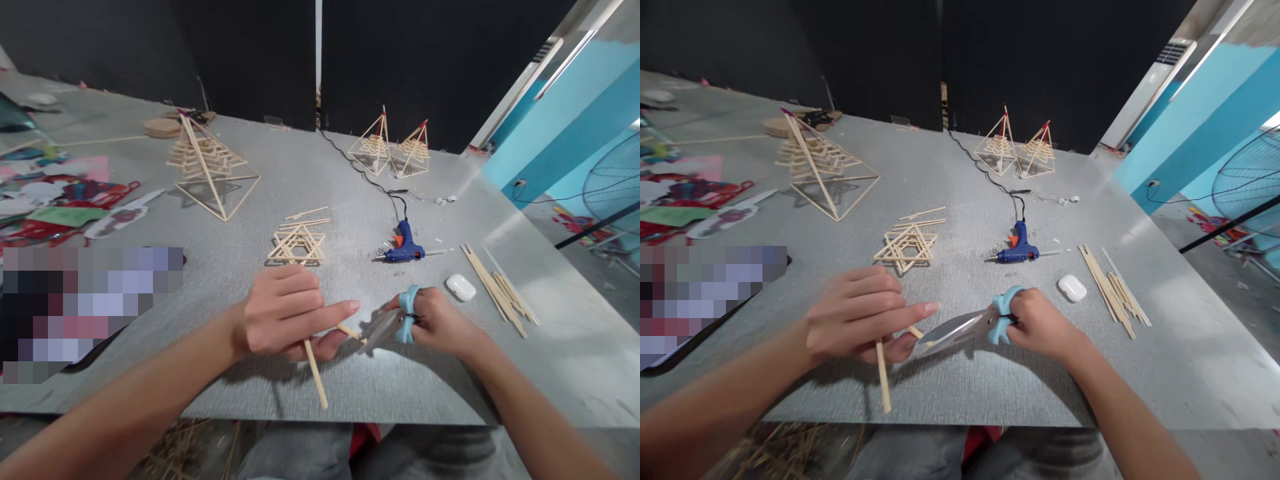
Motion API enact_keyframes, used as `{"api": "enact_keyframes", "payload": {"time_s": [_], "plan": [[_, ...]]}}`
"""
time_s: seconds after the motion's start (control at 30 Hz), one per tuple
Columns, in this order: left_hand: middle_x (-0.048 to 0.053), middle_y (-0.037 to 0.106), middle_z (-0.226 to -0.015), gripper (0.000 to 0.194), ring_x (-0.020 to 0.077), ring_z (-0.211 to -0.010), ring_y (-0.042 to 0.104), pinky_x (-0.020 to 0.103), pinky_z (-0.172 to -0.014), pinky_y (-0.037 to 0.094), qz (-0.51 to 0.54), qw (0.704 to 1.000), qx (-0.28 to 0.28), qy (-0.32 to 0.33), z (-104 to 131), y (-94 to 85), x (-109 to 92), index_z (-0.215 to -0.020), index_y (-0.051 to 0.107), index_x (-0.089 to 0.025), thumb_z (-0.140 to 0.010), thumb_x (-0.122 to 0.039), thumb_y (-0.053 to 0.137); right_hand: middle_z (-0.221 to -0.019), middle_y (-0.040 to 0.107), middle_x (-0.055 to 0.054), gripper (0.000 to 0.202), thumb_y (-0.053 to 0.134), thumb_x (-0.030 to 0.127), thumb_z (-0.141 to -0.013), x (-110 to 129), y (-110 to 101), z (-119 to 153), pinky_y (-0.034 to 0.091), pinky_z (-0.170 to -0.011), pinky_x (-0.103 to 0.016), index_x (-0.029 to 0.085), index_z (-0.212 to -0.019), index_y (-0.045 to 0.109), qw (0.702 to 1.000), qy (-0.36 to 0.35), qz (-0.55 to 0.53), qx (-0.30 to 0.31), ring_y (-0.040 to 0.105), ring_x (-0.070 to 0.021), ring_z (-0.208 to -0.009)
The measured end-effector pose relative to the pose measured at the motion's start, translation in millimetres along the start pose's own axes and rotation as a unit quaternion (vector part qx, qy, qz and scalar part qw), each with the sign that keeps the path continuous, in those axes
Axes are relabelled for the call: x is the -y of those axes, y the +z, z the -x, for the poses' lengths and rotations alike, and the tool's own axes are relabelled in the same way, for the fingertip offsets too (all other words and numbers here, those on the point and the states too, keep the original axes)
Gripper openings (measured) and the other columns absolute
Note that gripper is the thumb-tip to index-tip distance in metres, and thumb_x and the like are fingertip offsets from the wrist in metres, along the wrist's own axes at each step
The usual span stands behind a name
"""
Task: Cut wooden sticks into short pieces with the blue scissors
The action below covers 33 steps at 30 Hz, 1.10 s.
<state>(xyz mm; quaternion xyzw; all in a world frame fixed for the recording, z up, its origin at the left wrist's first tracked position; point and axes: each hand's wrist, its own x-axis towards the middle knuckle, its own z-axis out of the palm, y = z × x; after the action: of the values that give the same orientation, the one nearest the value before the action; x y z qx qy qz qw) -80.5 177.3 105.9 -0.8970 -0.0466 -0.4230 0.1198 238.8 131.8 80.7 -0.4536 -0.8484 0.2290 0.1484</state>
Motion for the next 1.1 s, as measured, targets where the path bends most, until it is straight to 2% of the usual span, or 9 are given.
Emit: {"api": "enact_keyframes", "payload": {"time_s": [0.07, 0.23, 0.43, 0.63, 0.9, 0.97, 1.1], "plan": [[-0.005, 0.063, -0.059, 0.024, 0.0154, -0.05, 0.056, 0.031, -0.052, 0.044, -0.017, 1.0, 0.002, 0.009, -0.1, -1.2, 0.8, -0.121, 0.069, -0.017, -0.1, -0.025, 0.062, -0.073, 0.077, -0.008, 0.018, 0.063, 0.013, -0.087, -0.1, -1.2, -0.5, 0.048, -0.067, -0.031, 0.018, -0.088, 0.08, 1.0, 0.0, -0.002, 0.006, 0.068, -0.0203, -0.067], [-0.005, 0.059, -0.058, 0.024, 0.0149, -0.051, 0.055, 0.032, -0.051, 0.043, -0.015, 1.0, -0.01, 0.02, 0.0, -0.4, 0.6, -0.118, 0.071, -0.012, -0.097, -0.021, 0.064, -0.076, 0.079, -0.007, 0.026, 0.06, 0.014, -0.088, -0.6, -1.7, -1.4, 0.048, -0.065, -0.03, 0.019, -0.101, 0.083, 1.0, 0.007, -0.028, -0.002, 0.068, -0.0197, -0.065], [-0.004, 0.061, -0.06, 0.026, 0.0159, -0.052, 0.056, 0.033, -0.051, 0.045, -0.002, 1.0, -0.013, 0.012, -0.7, 0.7, 1.7, -0.12, 0.072, -0.012, -0.097, -0.021, 0.064, -0.069, 0.073, -0.005, 0.02, 0.058, 0.015, -0.085, 1.8, -1.0, -1.5, 0.047, -0.064, -0.03, 0.021, -0.077, 0.076, 0.998, 0.021, -0.048, -0.018, 0.064, -0.0188, -0.065], [-0.004, 0.062, -0.06, 0.023, 0.0158, -0.051, 0.057, 0.032, -0.051, 0.046, -0.01, 1.0, -0.014, 0.008, -0.2, -0.1, 2.9, -0.118, 0.071, -0.018, -0.098, -0.022, 0.062, -0.067, 0.071, -0.004, 0.009, 0.065, 0.015, -0.078, 4.7, -1.1, -1.4, 0.041, -0.059, -0.028, 0.02, -0.072, 0.07, 0.999, 0.01, -0.024, -0.03, 0.057, -0.0156, -0.06], [-0.005, 0.062, -0.062, 0.024, 0.0151, -0.052, 0.058, 0.031, -0.052, 0.047, -0.014, 1.0, -0.013, -0.002, 0.9, -2.0, 0.7, -0.119, 0.072, -0.021, -0.095, -0.022, 0.067, -0.09, 0.083, -0.008, 0.018, 0.063, 0.013, -0.08, 3.8, -2.2, -0.9, 0.05, -0.068, -0.029, 0.02, -0.089, 0.078, 1.0, -0.01, -0.019, -0.007, 0.07, -0.019, -0.071], [-0.005, 0.062, -0.062, 0.024, 0.015, -0.052, 0.058, 0.031, -0.053, 0.047, -0.016, 1.0, -0.009, -0.004, 1.3, -2.1, 1.2, -0.119, 0.072, -0.023, -0.096, -0.022, 0.066, -0.089, 0.083, -0.008, 0.017, 0.064, 0.014, -0.082, 2.6, -2.3, -0.8, 0.05, -0.069, -0.029, 0.019, -0.09, 0.078, 1.0, -0.011, -0.012, -0.003, 0.071, -0.0191, -0.071], [-0.004, 0.06, -0.061, 0.025, 0.016, -0.052, 0.056, 0.032, -0.053, 0.045, -0.009, 1.0, -0.017, 0.009, 1.0, -0.7, 2.7, -0.12, 0.071, -0.017, -0.096, -0.022, 0.064, -0.084, 0.082, -0.008, 0.013, 0.065, 0.017, -0.085, 1.6, -2.2, -0.1, 0.05, -0.068, -0.028, 0.019, -0.087, 0.078, 1.0, -0.012, -0.009, 0.0, 0.07, -0.0185, -0.069]]}}
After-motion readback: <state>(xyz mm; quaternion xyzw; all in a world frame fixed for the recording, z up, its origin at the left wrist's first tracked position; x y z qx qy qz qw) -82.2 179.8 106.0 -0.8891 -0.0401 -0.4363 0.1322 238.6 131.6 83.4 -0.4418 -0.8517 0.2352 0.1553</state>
